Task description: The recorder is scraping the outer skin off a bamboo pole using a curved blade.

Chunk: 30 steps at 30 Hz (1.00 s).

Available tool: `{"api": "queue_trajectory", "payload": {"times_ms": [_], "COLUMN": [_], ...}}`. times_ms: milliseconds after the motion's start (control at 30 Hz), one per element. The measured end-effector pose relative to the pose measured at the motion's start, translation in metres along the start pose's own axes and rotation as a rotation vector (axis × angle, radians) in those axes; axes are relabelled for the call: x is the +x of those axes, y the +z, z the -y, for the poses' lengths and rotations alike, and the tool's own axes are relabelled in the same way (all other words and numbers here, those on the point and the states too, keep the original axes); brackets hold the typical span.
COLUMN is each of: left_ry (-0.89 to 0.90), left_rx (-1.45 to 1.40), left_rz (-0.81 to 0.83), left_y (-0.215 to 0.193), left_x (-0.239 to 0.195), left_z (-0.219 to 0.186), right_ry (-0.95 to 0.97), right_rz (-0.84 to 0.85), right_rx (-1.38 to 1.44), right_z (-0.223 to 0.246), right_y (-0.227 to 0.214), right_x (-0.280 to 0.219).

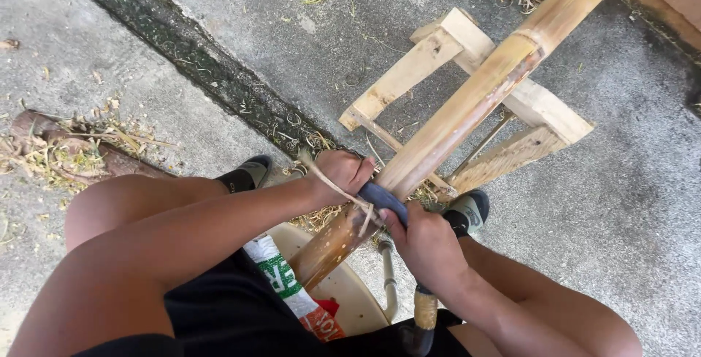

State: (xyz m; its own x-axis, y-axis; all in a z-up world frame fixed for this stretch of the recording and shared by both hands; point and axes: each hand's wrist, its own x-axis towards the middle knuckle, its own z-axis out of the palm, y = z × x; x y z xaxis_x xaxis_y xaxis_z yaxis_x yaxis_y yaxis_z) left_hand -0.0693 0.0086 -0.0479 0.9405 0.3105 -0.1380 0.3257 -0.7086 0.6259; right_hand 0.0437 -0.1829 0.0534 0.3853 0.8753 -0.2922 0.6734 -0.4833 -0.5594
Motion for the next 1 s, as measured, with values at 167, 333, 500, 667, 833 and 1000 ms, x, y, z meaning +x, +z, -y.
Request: {"api": "queue_trajectory", "payload": {"times_ms": [167, 333, 500, 667, 833, 1000], "left_ry": [-0.088, 0.007, 0.013, 0.006, 0.045, -0.104], "left_rx": [-0.001, -0.105, 0.117, -0.113, -0.012, -0.056], "left_rz": [0.032, -0.118, 0.083, -0.177, -0.117, 0.068], "left_y": [0.000, 0.004, 0.018, 0.020, 0.015, 0.011], "left_x": [0.029, 0.028, 0.012, 0.032, 0.017, 0.024], "left_z": [-0.002, 0.003, 0.018, 0.015, 0.015, 0.011], "right_ry": [0.023, -0.081, -0.065, -0.007, -0.031, 0.133], "right_rz": [-0.027, -0.110, -0.015, -0.049, -0.054, 0.148], "right_rx": [-0.001, -0.063, -0.011, -0.080, -0.042, -0.026], "right_z": [0.004, -0.002, 0.008, 0.001, 0.009, 0.014], "right_y": [-0.021, -0.019, -0.006, -0.017, -0.012, -0.016], "right_x": [0.017, 0.022, 0.011, 0.025, 0.015, 0.017]}}
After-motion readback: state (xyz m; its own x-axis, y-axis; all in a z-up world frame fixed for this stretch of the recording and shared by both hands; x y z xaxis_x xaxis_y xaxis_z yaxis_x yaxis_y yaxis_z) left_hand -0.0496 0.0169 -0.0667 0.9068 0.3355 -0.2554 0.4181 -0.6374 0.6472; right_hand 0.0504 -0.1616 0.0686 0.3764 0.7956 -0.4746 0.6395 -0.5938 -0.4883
